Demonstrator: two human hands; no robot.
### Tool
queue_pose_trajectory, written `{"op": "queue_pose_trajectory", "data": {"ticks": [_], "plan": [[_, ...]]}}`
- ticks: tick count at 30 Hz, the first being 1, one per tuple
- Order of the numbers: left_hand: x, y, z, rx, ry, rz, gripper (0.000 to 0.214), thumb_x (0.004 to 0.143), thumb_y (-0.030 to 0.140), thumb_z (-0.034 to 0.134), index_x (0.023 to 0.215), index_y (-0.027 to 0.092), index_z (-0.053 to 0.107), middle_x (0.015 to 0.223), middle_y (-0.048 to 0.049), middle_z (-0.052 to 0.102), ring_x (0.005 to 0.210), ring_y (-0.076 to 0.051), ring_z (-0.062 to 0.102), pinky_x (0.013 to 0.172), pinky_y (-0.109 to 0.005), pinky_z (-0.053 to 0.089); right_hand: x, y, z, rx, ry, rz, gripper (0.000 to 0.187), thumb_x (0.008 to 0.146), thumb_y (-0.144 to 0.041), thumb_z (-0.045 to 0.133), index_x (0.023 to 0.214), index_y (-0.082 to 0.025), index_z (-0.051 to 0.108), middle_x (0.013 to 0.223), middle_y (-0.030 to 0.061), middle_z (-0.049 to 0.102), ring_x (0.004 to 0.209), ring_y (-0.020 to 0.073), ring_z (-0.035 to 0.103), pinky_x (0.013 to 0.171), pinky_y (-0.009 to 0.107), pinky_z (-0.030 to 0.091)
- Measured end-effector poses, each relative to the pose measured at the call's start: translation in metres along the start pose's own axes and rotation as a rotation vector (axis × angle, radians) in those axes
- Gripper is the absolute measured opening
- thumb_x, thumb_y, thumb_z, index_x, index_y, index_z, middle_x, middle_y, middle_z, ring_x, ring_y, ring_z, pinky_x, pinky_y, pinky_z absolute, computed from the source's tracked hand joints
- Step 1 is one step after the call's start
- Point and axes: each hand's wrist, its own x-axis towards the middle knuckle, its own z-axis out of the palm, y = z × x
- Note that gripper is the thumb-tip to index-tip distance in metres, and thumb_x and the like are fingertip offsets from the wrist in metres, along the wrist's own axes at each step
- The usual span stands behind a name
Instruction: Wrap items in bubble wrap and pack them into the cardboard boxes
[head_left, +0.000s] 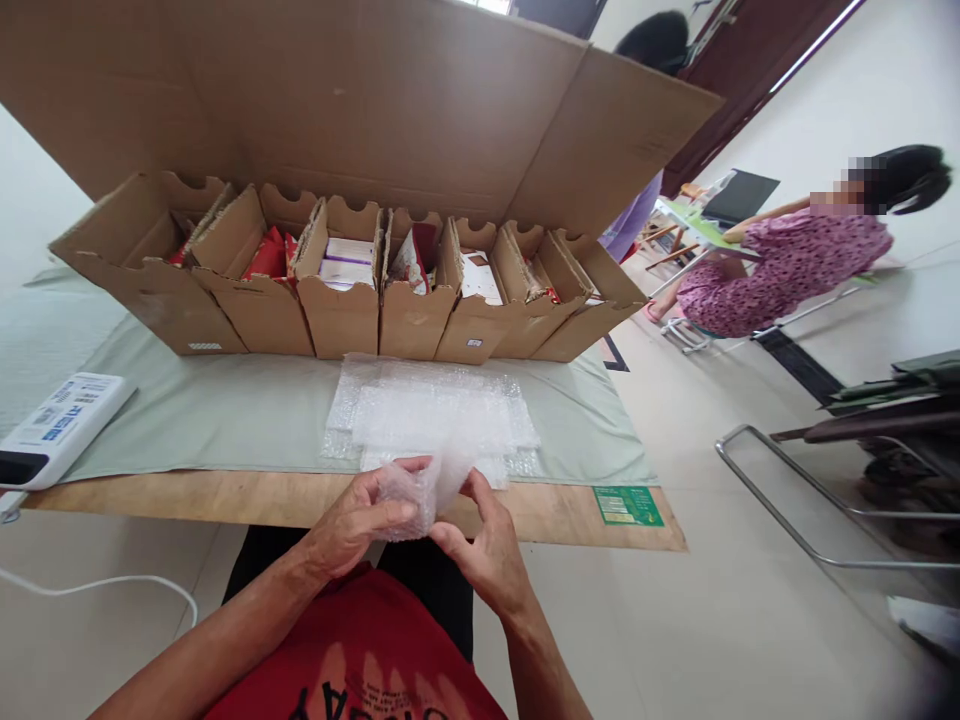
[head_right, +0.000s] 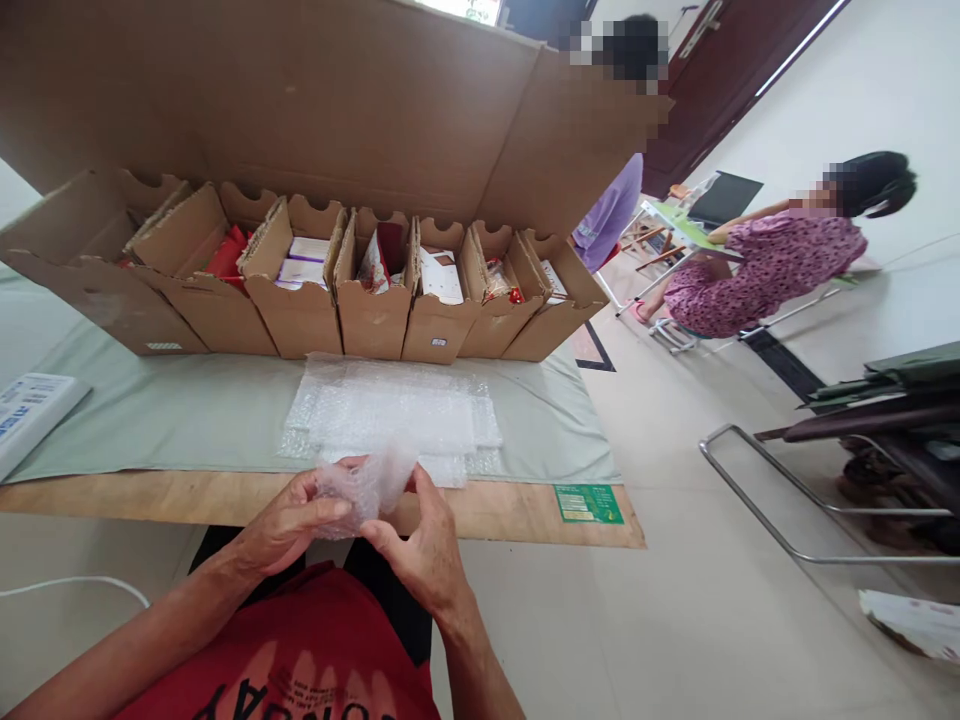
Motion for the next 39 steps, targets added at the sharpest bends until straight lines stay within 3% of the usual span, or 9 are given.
{"op": "queue_pose_trajectory", "data": {"ticks": [6, 10, 14, 18, 20, 23, 26, 32, 39], "plan": [[-0.007, 0.006, -0.004, -0.193, -0.274, -0.180, 0.035, 0.064, 0.027, 0.081, 0.097, 0.016, 0.080, 0.085, -0.0087, 0.079, 0.089, -0.028, 0.075, 0.083, -0.035, 0.055, 0.003, 0.024, 0.000, 0.501, 0.125, 0.257, 0.058, 0.076, -0.062, 0.076, 0.115, -0.021, 0.066, 0.106, 0.0092, 0.075, 0.094, 0.0275, 0.070, 0.079, 0.037, 0.057], [-0.008, 0.009, -0.017, -0.253, -0.239, -0.152, 0.037, 0.061, 0.027, 0.077, 0.096, 0.016, 0.080, 0.090, -0.0117, 0.080, 0.109, -0.039, 0.071, 0.104, -0.052, 0.049, 0.003, 0.033, -0.003, 0.711, 0.198, 0.385, 0.045, 0.083, -0.055, 0.071, 0.113, -0.022, 0.067, 0.107, 0.0073, 0.074, 0.087, 0.0228, 0.069, 0.071, 0.033, 0.056], [-0.008, 0.004, -0.020, -0.239, -0.136, -0.132, 0.039, 0.063, 0.024, 0.075, 0.101, 0.017, 0.079, 0.098, -0.0116, 0.080, 0.115, -0.039, 0.069, 0.108, -0.052, 0.047, -0.001, 0.028, -0.008, 0.727, 0.258, 0.250, 0.062, 0.092, -0.071, 0.048, 0.128, -0.022, 0.062, 0.126, 0.0121, 0.069, 0.108, 0.0272, 0.068, 0.088, 0.042, 0.056], [-0.009, -0.003, -0.008, -0.226, -0.207, -0.175, 0.040, 0.059, 0.024, 0.075, 0.098, 0.016, 0.080, 0.100, -0.0119, 0.080, 0.113, -0.040, 0.070, 0.103, -0.052, 0.050, -0.003, 0.023, -0.006, 0.525, 0.151, 0.171, 0.083, 0.074, -0.063, 0.078, 0.143, -0.023, 0.053, 0.136, 0.0124, 0.065, 0.119, 0.0305, 0.064, 0.098, 0.044, 0.054], [-0.010, -0.002, -0.003, -0.213, -0.285, -0.212, 0.042, 0.057, 0.024, 0.075, 0.097, 0.016, 0.080, 0.100, -0.0127, 0.080, 0.112, -0.041, 0.070, 0.101, -0.053, 0.052, -0.002, 0.024, -0.003, 0.440, 0.151, 0.210, 0.071, 0.070, -0.050, 0.087, 0.131, -0.022, 0.063, 0.124, 0.0100, 0.071, 0.111, 0.0289, 0.067, 0.094, 0.041, 0.055], [-0.011, 0.007, -0.008, -0.207, -0.328, -0.233, 0.042, 0.054, 0.026, 0.076, 0.094, 0.016, 0.080, 0.095, -0.0125, 0.080, 0.108, -0.042, 0.071, 0.097, -0.053, 0.053, 0.002, 0.030, -0.005, 0.498, 0.355, 0.273, 0.040, 0.077, -0.047, 0.082, 0.104, -0.018, 0.073, 0.100, 0.0069, 0.076, 0.093, 0.0246, 0.070, 0.087, 0.039, 0.057], [-0.009, 0.023, -0.024, -0.131, -0.193, -0.182, 0.032, 0.057, 0.026, 0.079, 0.087, 0.016, 0.080, 0.084, -0.0108, 0.079, 0.098, -0.037, 0.074, 0.092, -0.047, 0.055, 0.008, 0.035, -0.019, 0.586, 0.585, 0.265, 0.034, 0.072, -0.046, 0.084, 0.089, -0.019, 0.073, 0.087, 0.0026, 0.073, 0.082, 0.0192, 0.067, 0.080, 0.034, 0.056], [0.011, 0.053, -0.040, 0.193, 0.305, 0.046, 0.022, 0.062, 0.028, 0.088, 0.076, 0.017, 0.075, 0.075, -0.0032, 0.074, 0.068, -0.016, 0.067, 0.067, -0.026, 0.053, 0.026, 0.034, -0.054, 0.368, 0.779, 0.111, 0.028, 0.076, -0.043, 0.082, 0.085, -0.019, 0.072, 0.079, 0.0005, 0.069, 0.073, 0.0147, 0.062, 0.072, 0.028, 0.051], [0.034, 0.087, -0.050, 0.594, 0.453, 0.283, 0.024, 0.063, 0.036, 0.082, 0.074, 0.018, 0.070, 0.066, 0.0019, 0.064, 0.062, -0.013, 0.055, 0.063, -0.025, 0.044, 0.068, 0.031, -0.085, 0.182, 0.867, -0.038, 0.027, 0.077, -0.042, 0.077, 0.082, -0.017, 0.068, 0.064, -0.0023, 0.062, 0.060, 0.0136, 0.056, 0.062, 0.028, 0.048]]}}
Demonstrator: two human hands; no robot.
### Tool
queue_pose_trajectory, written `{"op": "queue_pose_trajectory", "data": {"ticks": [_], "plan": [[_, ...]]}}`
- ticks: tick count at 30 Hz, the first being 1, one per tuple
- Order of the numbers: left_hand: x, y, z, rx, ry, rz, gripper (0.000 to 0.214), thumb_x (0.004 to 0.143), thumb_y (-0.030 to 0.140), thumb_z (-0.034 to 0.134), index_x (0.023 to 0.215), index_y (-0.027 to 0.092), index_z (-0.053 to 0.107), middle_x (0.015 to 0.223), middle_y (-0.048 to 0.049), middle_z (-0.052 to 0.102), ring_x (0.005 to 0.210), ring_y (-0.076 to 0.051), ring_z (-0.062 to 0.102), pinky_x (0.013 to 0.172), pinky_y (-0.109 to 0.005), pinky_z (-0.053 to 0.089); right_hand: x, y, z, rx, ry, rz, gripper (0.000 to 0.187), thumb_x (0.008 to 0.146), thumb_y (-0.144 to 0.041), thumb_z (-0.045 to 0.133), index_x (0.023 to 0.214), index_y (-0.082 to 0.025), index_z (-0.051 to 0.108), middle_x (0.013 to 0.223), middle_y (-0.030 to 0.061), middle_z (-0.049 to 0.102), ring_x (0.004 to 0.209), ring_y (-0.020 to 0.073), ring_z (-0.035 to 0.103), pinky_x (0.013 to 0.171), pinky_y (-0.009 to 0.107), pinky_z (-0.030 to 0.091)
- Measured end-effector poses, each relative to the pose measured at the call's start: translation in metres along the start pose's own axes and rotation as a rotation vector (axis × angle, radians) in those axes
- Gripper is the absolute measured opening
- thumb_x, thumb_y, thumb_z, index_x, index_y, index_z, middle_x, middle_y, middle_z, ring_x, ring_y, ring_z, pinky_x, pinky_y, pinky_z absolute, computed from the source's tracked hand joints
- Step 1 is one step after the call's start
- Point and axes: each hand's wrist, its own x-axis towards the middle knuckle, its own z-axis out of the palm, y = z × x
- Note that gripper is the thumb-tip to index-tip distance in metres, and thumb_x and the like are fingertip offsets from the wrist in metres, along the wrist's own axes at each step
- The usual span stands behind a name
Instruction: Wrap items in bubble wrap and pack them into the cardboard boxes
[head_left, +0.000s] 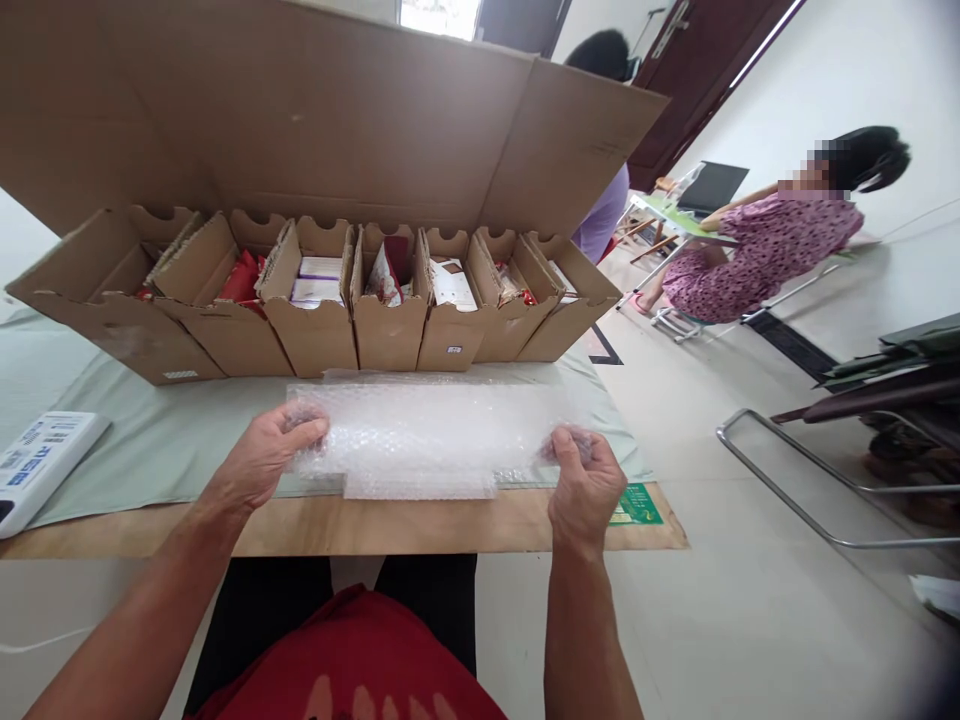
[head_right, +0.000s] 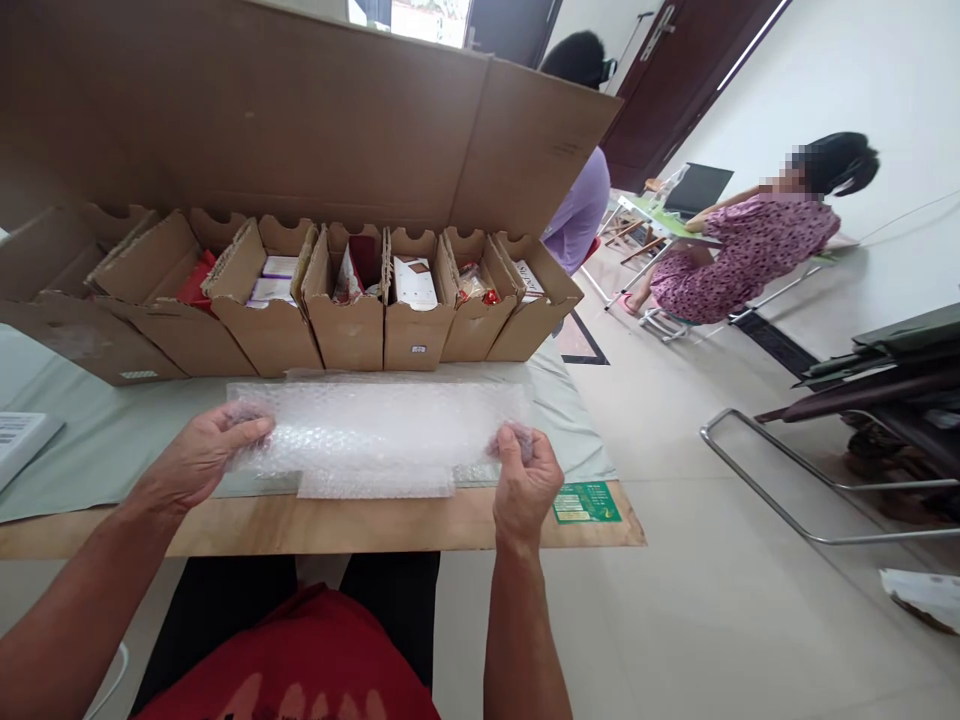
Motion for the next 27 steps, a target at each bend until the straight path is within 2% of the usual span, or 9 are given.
{"op": "queue_pose_trajectory", "data": {"ticks": [5, 7, 10, 14, 17, 20, 22, 24, 27], "plan": [[0.035, -0.008, 0.008, 0.323, 0.085, 0.151, 0.025, 0.074, 0.038, 0.067, 0.090, 0.020, 0.068, 0.073, 0.0006, 0.066, 0.068, -0.017, 0.059, 0.068, -0.028, 0.046, 0.031, 0.027, 0.023, -0.319, -0.157, -0.119, 0.031, 0.086, -0.048, 0.061, 0.088, -0.017, 0.066, 0.072, 0.0018, 0.068, 0.064, 0.0173, 0.061, 0.064, 0.030, 0.049], [0.049, -0.018, 0.014, 0.563, 0.123, 0.147, 0.031, 0.078, 0.038, 0.061, 0.101, 0.018, 0.067, 0.081, -0.0027, 0.069, 0.073, -0.020, 0.063, 0.071, -0.031, 0.048, 0.039, 0.045, 0.031, -0.490, -0.237, -0.141, 0.030, 0.088, -0.047, 0.056, 0.089, -0.019, 0.066, 0.078, 0.0039, 0.070, 0.069, 0.0189, 0.062, 0.068, 0.031, 0.049], [0.062, -0.033, 0.023, 0.830, 0.136, 0.099, 0.044, 0.080, 0.034, 0.057, 0.119, 0.016, 0.066, 0.090, -0.0091, 0.071, 0.084, -0.029, 0.066, 0.079, -0.038, 0.049, 0.042, 0.068, 0.038, -0.636, -0.295, -0.131, 0.023, 0.083, -0.042, 0.061, 0.087, -0.020, 0.068, 0.079, 0.0056, 0.071, 0.076, 0.0226, 0.061, 0.076, 0.035, 0.046], [0.058, -0.042, 0.027, 1.050, 0.167, 0.163, 0.062, 0.086, 0.034, 0.056, 0.144, 0.014, 0.051, 0.111, -0.0189, 0.070, 0.107, -0.039, 0.064, 0.091, -0.048, 0.048, 0.038, 0.083, 0.032, -0.781, -0.310, -0.147, 0.033, 0.080, -0.035, 0.065, 0.106, -0.015, 0.070, 0.091, 0.0112, 0.072, 0.090, 0.0284, 0.060, 0.087, 0.041, 0.039], [0.050, -0.039, 0.027, 1.141, 0.236, 0.342, 0.067, 0.090, 0.040, 0.054, 0.149, 0.009, 0.043, 0.133, -0.0260, 0.060, 0.124, -0.043, 0.055, 0.101, -0.053, 0.043, 0.038, 0.084, 0.021, -0.896, -0.293, -0.236, 0.043, 0.089, -0.040, 0.059, 0.122, -0.013, 0.064, 0.116, 0.0183, 0.069, 0.104, 0.0327, 0.058, 0.091, 0.044, 0.038], [0.049, -0.035, 0.029, 1.138, 0.201, 0.453, 0.069, 0.093, 0.046, 0.051, 0.150, 0.009, 0.042, 0.150, -0.0273, 0.047, 0.137, -0.044, 0.043, 0.108, -0.057, 0.037, 0.041, 0.081, 0.016, -1.006, -0.332, -0.239, 0.053, 0.093, -0.048, 0.056, 0.130, -0.011, 0.060, 0.130, 0.0233, 0.063, 0.115, 0.0374, 0.056, 0.094, 0.048, 0.039], [0.053, -0.034, 0.031, 1.172, 0.125, 0.404, 0.071, 0.091, 0.046, 0.053, 0.151, 0.009, 0.041, 0.152, -0.0280, 0.045, 0.140, -0.046, 0.038, 0.109, -0.058, 0.035, 0.041, 0.079, 0.019, -1.067, -0.389, -0.168, 0.057, 0.091, -0.052, 0.059, 0.127, -0.008, 0.061, 0.132, 0.0266, 0.061, 0.119, 0.0401, 0.055, 0.095, 0.051, 0.039], [0.059, -0.035, 0.033, 1.227, 0.059, 0.279, 0.075, 0.089, 0.046, 0.057, 0.151, 0.007, 0.040, 0.145, -0.0305, 0.051, 0.135, -0.048, 0.044, 0.105, -0.059, 0.038, 0.040, 0.079, 0.024, -1.069, -0.448, -0.112, 0.053, 0.087, -0.053, 0.065, 0.115, -0.009, 0.066, 0.132, 0.0280, 0.060, 0.119, 0.0413, 0.055, 0.096, 0.051, 0.038], [0.067, -0.035, 0.033, 1.280, 0.033, 0.159, 0.081, 0.086, 0.050, 0.060, 0.151, 0.006, 0.037, 0.133, -0.0316, 0.061, 0.124, -0.049, 0.054, 0.099, -0.058, 0.042, 0.035, 0.080, 0.030, -0.969, -0.507, -0.093, 0.039, 0.080, -0.049, 0.071, 0.098, -0.015, 0.066, 0.124, 0.0222, 0.064, 0.114, 0.0372, 0.056, 0.092, 0.046, 0.040]]}}
